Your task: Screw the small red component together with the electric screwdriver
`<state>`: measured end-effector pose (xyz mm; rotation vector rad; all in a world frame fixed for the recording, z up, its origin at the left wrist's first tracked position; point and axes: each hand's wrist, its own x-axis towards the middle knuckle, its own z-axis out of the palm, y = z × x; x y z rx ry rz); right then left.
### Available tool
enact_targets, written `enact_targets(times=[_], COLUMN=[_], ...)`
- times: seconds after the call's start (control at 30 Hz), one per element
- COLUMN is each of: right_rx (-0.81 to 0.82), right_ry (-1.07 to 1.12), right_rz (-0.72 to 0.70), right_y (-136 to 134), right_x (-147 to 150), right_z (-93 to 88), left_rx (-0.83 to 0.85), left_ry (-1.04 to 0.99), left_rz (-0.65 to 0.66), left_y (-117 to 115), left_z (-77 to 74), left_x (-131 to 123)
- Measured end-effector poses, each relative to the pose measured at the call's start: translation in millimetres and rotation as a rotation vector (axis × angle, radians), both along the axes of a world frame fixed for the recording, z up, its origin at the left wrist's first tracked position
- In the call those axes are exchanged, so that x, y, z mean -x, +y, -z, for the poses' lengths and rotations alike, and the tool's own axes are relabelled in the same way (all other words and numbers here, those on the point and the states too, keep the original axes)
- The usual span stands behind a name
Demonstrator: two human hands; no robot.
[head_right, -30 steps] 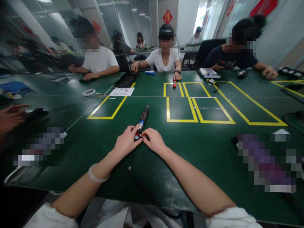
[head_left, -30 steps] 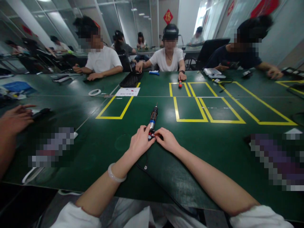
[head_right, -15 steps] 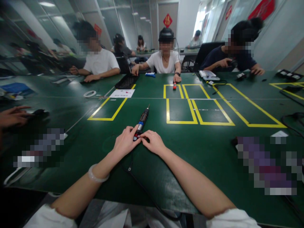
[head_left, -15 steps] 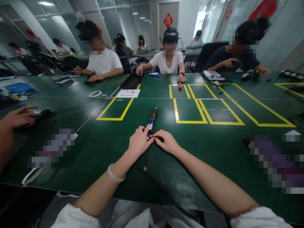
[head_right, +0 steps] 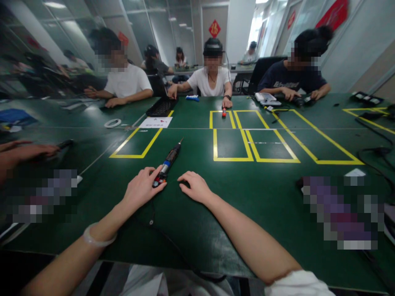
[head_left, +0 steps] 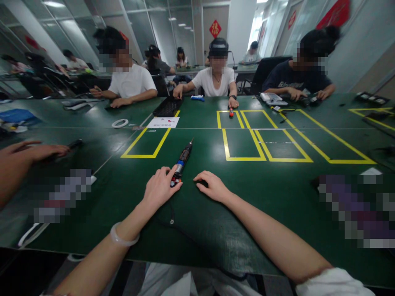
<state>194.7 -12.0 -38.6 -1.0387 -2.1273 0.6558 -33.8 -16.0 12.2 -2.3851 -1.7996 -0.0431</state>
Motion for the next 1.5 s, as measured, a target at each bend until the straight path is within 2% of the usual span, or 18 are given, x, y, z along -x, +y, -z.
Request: enact_targets(times=[0.27,0.47,0.6,0.73,0.87,1.07,1.33,1.43,1.5], right_rx=[0.0,-0.001,-0.001,0.002,0.0,-0.004,-0.013,-0.016,-0.016], right_ry=[-0.008,-0.017,-0.03,-0.042,-0.053,-0.071,-0.063,-0.068,-0.065], right_rz=[-0.009,-0.002,0.0,-0.002,0.002,0.005,0.004,0.002,0.0], right_y=[-0.8,-2.0,-1.9,-1.7,-1.6,-2.0,-1.3,-1.1,-1.0], right_x=[0.6,1.4,1.4,1.5,2.1,2.1,2.4,2.5,2.7], right_z=[-2.9,-3.3,-3.1,-3.6,-4.5,-5.3,-3.0,-1.9,-1.9], left_rx=[0.012,0.0,-0.025,-0.019,-0.063,-0.054,-0.02,-0.087,-0.098], left_ry=[0.024,0.165,0.236,0.26,0.281,0.251,0.18,0.126,0.023], left_rz=[-0.22,-0.35,-0.399,-0.428,-0.442,-0.409,-0.566,-0.574,-0.502], left_y=[-9.3,-13.6,-14.8,-14.7,-17.3,-25.4,-21.3,-19.2,-16.7], left_z=[-2.9,-1.5,-1.8,-4.0,-6.4,-10.4,-20.3,-25.1,-26.5], left_x=[88.5,157.5,189.1,208.8,207.6,179.0,177.3,162.0,141.0])
